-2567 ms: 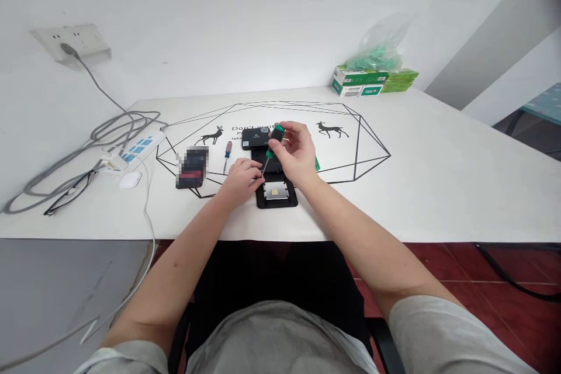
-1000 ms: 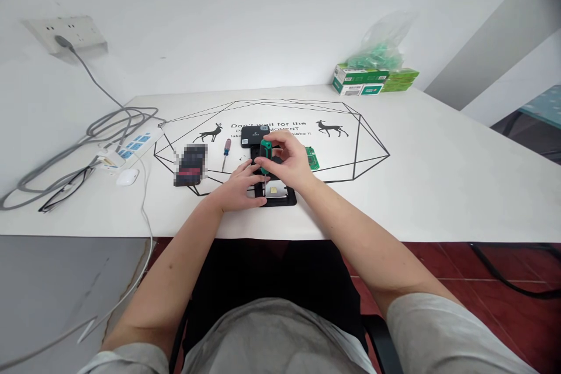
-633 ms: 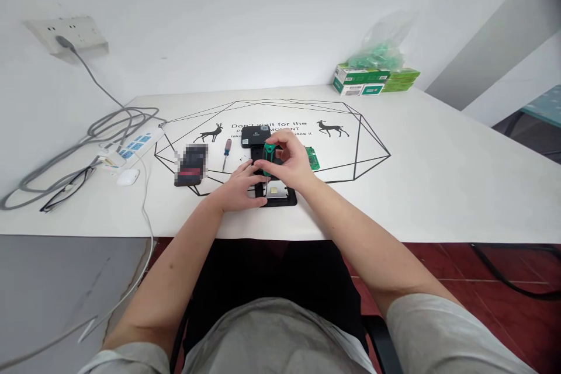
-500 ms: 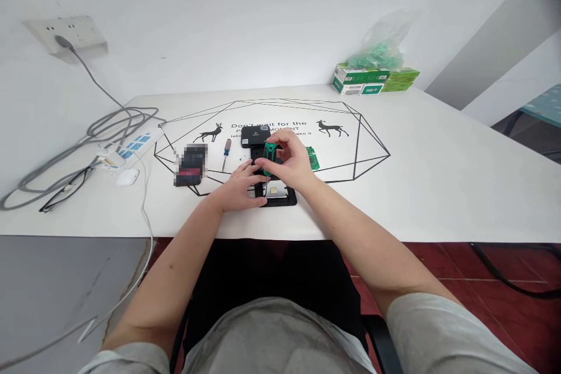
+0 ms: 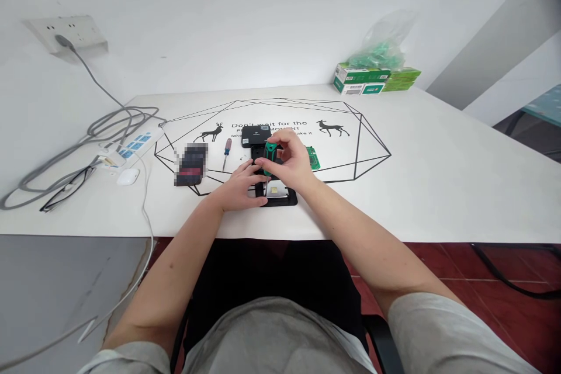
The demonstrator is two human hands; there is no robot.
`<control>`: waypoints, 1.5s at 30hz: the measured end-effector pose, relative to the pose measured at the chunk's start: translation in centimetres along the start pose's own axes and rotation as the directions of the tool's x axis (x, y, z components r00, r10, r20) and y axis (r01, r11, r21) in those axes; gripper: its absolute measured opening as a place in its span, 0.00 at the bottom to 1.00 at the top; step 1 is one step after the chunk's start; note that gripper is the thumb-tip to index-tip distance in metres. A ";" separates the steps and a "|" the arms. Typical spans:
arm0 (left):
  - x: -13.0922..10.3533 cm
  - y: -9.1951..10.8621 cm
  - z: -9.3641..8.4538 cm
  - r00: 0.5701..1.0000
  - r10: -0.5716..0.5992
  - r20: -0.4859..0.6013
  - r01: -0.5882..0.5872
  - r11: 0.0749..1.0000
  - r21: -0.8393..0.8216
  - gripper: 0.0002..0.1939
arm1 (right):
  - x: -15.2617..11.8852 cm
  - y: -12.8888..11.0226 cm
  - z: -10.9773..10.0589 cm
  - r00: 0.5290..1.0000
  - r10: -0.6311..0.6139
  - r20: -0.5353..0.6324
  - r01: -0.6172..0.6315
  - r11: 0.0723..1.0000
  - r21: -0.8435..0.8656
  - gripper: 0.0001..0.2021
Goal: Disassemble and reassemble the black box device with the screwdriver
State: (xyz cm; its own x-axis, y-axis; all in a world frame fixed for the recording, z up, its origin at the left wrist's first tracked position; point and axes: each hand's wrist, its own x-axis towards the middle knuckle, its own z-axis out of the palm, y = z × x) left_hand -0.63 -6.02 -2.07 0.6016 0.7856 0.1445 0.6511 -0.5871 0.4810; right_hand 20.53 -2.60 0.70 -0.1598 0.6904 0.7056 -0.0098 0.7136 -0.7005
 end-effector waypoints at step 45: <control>-0.1 0.2 -0.3 0.999 -0.023 0.035 0.024 0.999 -0.030 0.31 | 0.0 -0.6 0.3 0.994 -0.106 -0.005 0.105 0.986 -0.129 0.22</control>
State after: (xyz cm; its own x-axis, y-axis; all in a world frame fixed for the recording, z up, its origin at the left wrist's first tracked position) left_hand -0.66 -6.17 -1.77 0.6021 0.7917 0.1034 0.6511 -0.5619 0.5102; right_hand 20.29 -3.04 1.07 -0.1525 0.6112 0.7767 0.1008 0.7914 -0.6029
